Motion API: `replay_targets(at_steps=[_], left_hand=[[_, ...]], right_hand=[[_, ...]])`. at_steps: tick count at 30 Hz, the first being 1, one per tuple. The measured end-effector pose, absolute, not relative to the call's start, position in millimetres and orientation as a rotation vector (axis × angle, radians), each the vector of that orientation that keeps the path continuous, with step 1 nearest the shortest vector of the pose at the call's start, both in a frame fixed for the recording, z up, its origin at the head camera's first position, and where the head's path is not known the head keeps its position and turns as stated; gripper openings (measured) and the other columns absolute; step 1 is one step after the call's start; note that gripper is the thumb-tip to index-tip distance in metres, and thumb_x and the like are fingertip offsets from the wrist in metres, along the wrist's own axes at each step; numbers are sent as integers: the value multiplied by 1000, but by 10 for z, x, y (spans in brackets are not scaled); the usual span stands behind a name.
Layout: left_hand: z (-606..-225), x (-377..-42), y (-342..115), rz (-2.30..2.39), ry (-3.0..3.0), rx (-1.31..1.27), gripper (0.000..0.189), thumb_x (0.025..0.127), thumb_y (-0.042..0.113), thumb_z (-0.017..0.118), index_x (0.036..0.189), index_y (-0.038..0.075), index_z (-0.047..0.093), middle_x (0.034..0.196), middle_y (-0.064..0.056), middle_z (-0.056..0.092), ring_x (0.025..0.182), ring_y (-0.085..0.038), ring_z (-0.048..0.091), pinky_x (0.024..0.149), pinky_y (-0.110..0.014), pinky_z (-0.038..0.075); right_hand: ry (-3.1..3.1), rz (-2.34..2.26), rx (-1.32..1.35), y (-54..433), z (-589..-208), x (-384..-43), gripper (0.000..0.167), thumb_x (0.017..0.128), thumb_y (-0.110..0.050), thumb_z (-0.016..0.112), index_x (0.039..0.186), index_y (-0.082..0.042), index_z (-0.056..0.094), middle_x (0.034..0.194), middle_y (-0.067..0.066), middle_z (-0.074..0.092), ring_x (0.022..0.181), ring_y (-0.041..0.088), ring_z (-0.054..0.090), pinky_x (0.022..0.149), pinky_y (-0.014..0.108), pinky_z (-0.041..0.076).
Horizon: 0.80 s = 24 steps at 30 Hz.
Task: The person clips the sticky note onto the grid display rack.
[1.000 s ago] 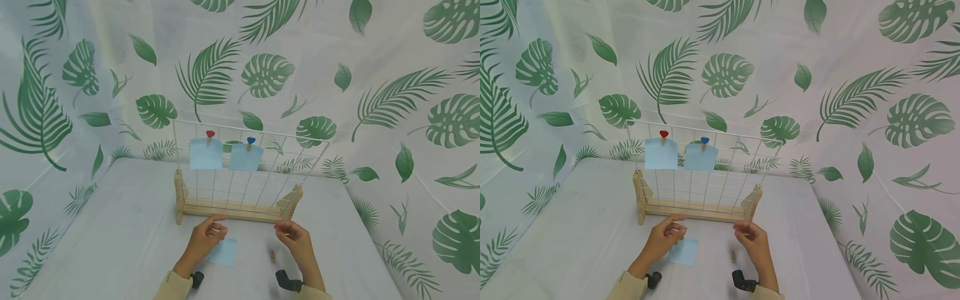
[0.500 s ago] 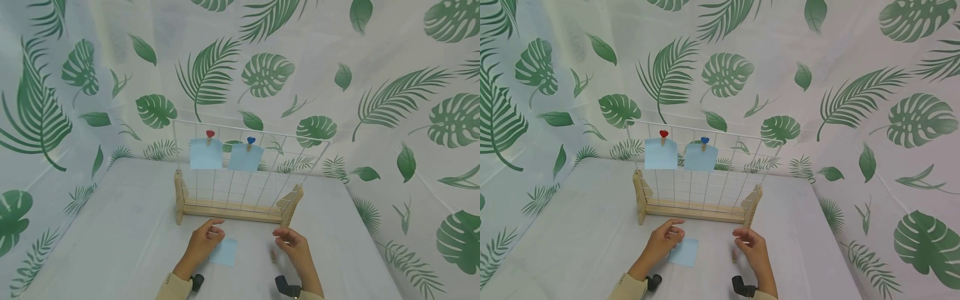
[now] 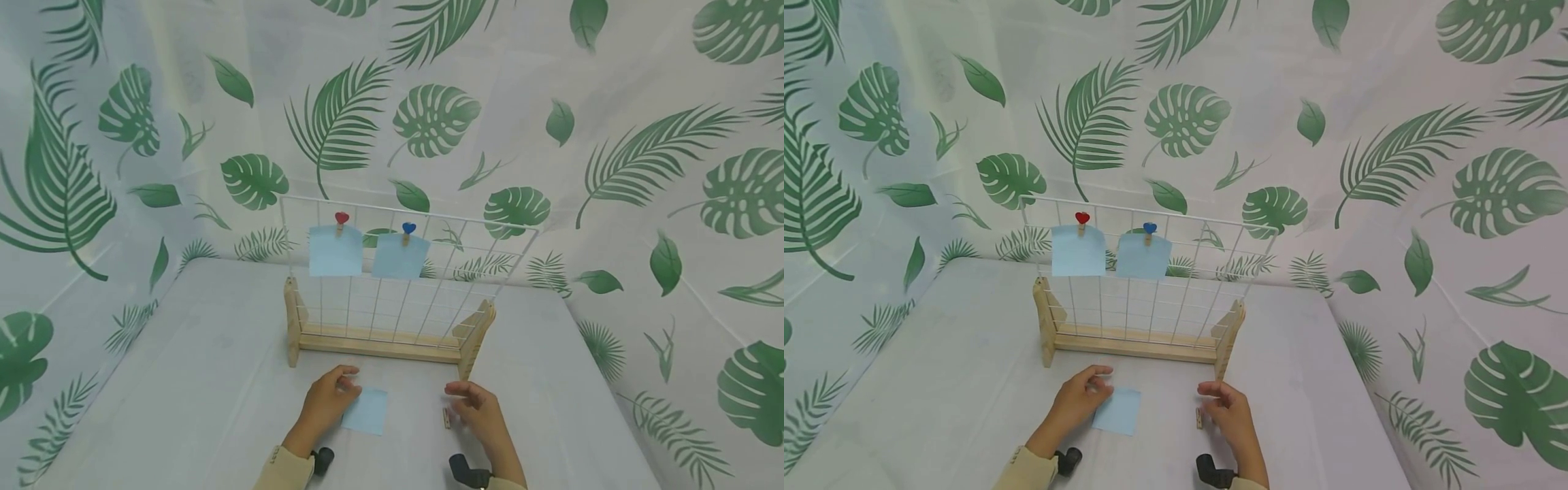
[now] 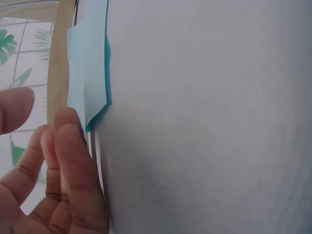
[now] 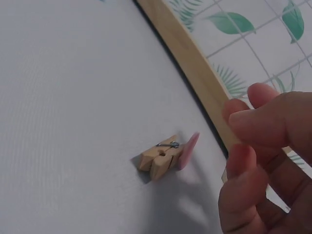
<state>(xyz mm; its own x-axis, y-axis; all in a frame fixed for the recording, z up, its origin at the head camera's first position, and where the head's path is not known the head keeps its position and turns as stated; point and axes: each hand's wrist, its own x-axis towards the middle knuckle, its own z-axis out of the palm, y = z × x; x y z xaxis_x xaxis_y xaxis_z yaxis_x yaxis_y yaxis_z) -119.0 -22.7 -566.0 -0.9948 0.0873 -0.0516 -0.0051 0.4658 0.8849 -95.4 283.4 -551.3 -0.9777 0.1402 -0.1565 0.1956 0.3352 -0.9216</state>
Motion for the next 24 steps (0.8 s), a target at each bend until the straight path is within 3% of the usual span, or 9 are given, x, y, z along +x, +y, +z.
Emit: replay_targets(at_steps=[2,9,14,24], left_hand=[[-5660,-1190,-224,1534,2634,65,36,94,17,80,128,5,74,101,-3,69,84,-16,58,73,-36,47],[-5673,-1173,-229,1401,2718,75,37,87,8,84,122,0,75,89,-1,57,81,-18,51,70,-35,45],[-5694,-1183,-239,1390,2711,65,37,83,2,85,119,-1,75,86,0,51,79,-18,47,69,-33,40],[-5696,-1178,-239,1375,2714,67,27,82,2,87,108,2,78,82,0,50,75,-18,45,68,-32,37]], right_hand=[[2527,-1719,350,2835,-5529,-955,28,90,11,71,118,6,73,118,19,77,79,18,63,59,25,50],[2624,-1597,274,2814,-5566,-935,26,88,9,77,114,5,75,109,17,78,84,18,63,67,26,50],[2662,-1542,259,2772,-5587,-919,25,87,8,81,111,4,76,104,15,79,77,16,57,64,25,46],[2769,-1417,284,2722,-5657,-919,33,83,-2,90,112,2,76,95,5,74,71,14,50,60,24,41]])
